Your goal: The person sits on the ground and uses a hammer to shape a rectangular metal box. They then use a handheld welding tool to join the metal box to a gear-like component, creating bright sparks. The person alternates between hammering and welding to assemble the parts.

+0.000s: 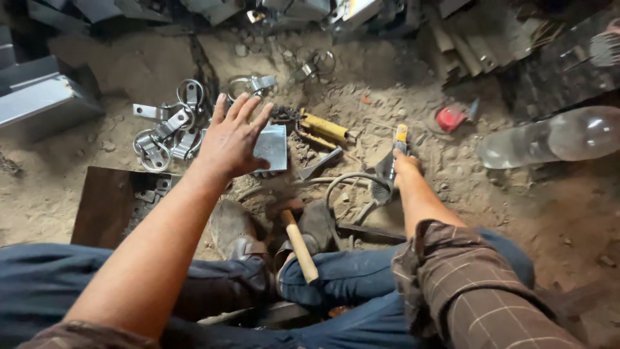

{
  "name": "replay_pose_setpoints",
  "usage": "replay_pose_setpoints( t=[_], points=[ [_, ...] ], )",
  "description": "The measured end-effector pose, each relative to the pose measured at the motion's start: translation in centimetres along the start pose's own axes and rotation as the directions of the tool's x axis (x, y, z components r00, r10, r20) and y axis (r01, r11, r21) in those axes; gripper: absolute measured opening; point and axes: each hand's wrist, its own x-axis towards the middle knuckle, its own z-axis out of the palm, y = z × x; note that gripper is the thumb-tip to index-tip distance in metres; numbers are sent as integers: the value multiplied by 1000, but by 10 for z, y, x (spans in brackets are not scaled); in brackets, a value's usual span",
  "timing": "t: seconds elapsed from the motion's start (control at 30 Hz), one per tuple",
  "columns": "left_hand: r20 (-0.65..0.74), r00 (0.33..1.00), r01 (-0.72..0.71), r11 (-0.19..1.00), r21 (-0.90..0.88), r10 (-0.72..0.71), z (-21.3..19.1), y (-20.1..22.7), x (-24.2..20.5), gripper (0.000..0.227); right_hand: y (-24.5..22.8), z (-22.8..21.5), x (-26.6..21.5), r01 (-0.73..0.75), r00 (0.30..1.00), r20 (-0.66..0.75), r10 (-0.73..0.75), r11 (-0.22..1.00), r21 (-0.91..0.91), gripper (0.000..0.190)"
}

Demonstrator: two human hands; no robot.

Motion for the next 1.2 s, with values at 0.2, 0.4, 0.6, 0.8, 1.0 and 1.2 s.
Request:
replay_pose_setpoints(
  t=[0.2,0.4,0.6,0.8,1.0,1.2],
  points=[
    [160,983,123,975,-184,-94,-57,59,-19,59,-66,-28,-80,234,952,-184,-244,969,-75,55],
    [-74,960,42,399,-916,-271,-36,144,-33,36,-104,-51,-207,407,867,53,-496,765,499,33],
    [-186,950,-116,269,-956,-250,-13,160,-43,34,-75,-40,-321,195,815,254,-521,658,727,19],
    [-122,930,13,362,-932,-348,-20,141,-55,33,-62,-13,-344,362,726,253,-639,669,649,21],
    [-74,920,105,425,-899,-385,-27,127,-57,43,-58,-10,-343,383,743,260,-616,711,589,38],
    [8,885,212,389,-896,-465,-23,130,-37,34,-72,-15,-338,400,738,236,-633,691,603,30]
  ],
)
